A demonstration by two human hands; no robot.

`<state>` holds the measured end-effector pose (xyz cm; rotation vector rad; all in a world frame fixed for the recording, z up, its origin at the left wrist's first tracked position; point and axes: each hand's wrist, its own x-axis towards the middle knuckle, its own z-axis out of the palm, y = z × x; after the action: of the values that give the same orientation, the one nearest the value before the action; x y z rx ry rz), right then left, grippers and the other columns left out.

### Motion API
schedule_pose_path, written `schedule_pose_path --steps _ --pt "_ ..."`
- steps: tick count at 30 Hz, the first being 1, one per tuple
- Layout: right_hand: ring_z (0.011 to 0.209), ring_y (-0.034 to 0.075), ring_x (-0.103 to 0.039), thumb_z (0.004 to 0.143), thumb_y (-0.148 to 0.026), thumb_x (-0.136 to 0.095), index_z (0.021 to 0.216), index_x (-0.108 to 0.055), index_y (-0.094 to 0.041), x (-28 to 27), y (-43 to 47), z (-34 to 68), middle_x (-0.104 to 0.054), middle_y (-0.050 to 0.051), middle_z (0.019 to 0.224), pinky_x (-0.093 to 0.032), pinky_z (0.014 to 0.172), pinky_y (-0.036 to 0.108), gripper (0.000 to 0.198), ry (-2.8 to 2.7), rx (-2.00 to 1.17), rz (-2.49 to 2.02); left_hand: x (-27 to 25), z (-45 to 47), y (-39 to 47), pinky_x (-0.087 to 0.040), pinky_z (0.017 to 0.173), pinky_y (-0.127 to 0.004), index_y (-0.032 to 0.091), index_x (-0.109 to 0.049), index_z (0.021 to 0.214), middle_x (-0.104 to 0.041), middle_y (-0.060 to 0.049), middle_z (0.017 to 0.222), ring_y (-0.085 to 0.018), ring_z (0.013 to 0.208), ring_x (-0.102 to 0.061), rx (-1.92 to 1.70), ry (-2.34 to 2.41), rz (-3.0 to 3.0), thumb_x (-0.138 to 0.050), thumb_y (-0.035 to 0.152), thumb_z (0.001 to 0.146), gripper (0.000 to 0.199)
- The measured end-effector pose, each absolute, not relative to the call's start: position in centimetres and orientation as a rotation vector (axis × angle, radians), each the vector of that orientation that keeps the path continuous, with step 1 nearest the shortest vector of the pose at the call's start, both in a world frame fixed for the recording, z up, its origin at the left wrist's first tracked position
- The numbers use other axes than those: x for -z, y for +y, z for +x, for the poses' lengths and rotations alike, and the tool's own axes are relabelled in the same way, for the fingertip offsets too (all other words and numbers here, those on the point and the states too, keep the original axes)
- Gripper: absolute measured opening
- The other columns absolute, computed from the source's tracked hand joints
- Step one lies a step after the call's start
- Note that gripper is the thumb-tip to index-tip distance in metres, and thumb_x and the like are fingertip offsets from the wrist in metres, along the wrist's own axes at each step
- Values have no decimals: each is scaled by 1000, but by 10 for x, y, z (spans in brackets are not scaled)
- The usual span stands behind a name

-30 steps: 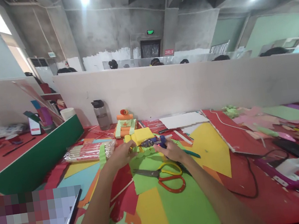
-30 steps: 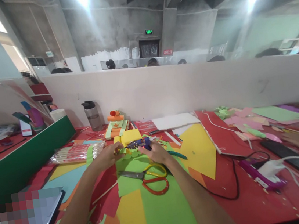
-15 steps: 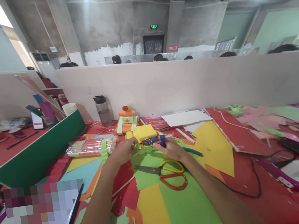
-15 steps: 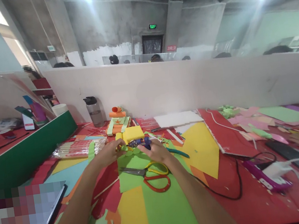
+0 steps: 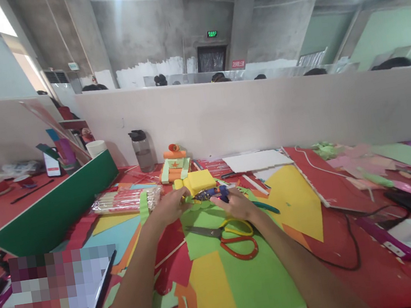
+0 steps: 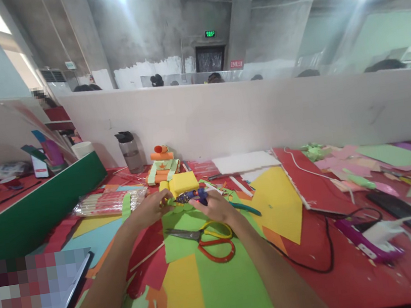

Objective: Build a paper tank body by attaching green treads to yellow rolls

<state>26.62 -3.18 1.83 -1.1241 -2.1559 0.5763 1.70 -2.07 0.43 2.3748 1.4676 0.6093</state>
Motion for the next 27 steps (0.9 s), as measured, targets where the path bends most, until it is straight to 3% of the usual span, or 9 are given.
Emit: schedule_pose_path --steps 17,27 --pt "74 21 -62 90 -47 -49 75 -68 -22 -13 -28 265 -70 3 76 -45 75 30 35 -2093 -547 -1135 -6 17 -22 -42 68 -28 24 -54 100 -64 -3 89 -21 81 -59 -605 1457 2398 -56 33 81 21" --pt "81 21 -63 90 -43 -51 89 -72 -23 -17 -31 268 -72 3 88 -45 80 30 29 -2143 -657 -1089 -6 17 -21 -41 66 -27 24 -53 99 -62 -2 85 -19 77 -58 -609 1450 2391 -56 33 81 21"
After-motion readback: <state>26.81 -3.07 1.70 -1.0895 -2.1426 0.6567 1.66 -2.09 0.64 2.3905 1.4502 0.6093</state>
